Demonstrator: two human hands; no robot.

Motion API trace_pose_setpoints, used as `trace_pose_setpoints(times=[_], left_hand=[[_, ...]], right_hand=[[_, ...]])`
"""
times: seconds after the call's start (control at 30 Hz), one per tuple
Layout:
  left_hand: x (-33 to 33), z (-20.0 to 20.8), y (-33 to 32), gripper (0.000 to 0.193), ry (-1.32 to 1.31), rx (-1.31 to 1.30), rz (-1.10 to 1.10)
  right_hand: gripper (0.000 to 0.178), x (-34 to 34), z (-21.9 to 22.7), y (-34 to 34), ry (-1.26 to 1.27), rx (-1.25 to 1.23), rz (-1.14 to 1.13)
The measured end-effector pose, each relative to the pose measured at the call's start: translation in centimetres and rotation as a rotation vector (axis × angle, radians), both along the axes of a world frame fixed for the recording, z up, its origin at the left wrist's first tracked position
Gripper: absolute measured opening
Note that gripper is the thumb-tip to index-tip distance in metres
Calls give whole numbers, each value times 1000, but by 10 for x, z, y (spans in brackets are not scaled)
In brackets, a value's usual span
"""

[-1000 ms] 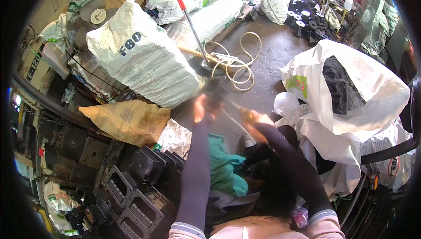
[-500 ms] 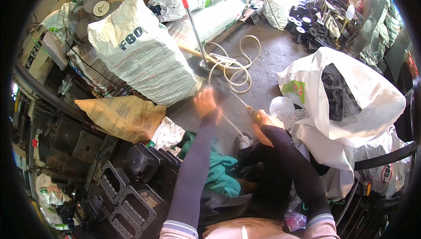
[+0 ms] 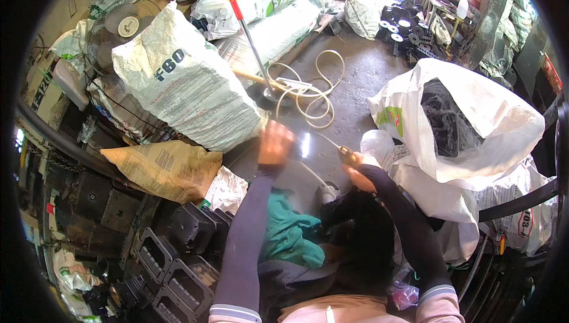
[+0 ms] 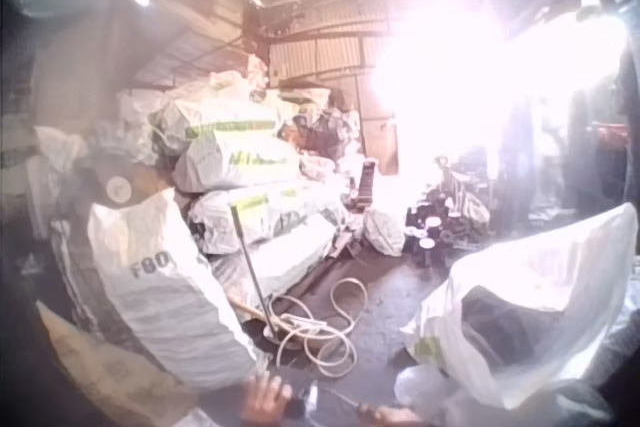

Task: The person is cleaning black plastic parts using a green cloth and a tool. They repeatedly wipe the parts and place them into a white sack. The person is sitting on the floor in a cluttered room.

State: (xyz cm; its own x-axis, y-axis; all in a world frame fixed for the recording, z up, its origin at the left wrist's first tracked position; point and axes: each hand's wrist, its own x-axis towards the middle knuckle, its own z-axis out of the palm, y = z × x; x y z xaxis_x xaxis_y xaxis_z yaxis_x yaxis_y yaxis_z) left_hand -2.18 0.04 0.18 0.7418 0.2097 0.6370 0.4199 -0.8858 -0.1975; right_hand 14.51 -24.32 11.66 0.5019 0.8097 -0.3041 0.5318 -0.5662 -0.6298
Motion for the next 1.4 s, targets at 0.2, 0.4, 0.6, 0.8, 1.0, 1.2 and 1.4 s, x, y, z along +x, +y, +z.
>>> trace_pose_setpoints(times=[0.2,0.4,0.6,0.8,1.0,1.2,1.4], left_hand=[[4,-8,-4,41,58,-63,-175],[2,-9,-9,40,72,-3,-147],[0,2,-10,34,42,135,-10],[1,1,-14,44,82,10,-52],[2,3,-17,40,44,16,-227],[2,7,-23,29,135,117,-316],[4,4,-25,27,132,194,-376]], right_hand=[[35,-9,11,-1,-33,16,112],[36,-23,27,0,-35,-60,212],[43,-34,32,-11,-85,-9,169],[44,-34,18,-13,-70,4,137],[43,-28,23,4,-106,-15,144],[40,-11,28,29,-87,101,264],[37,44,-6,56,582,211,356]])
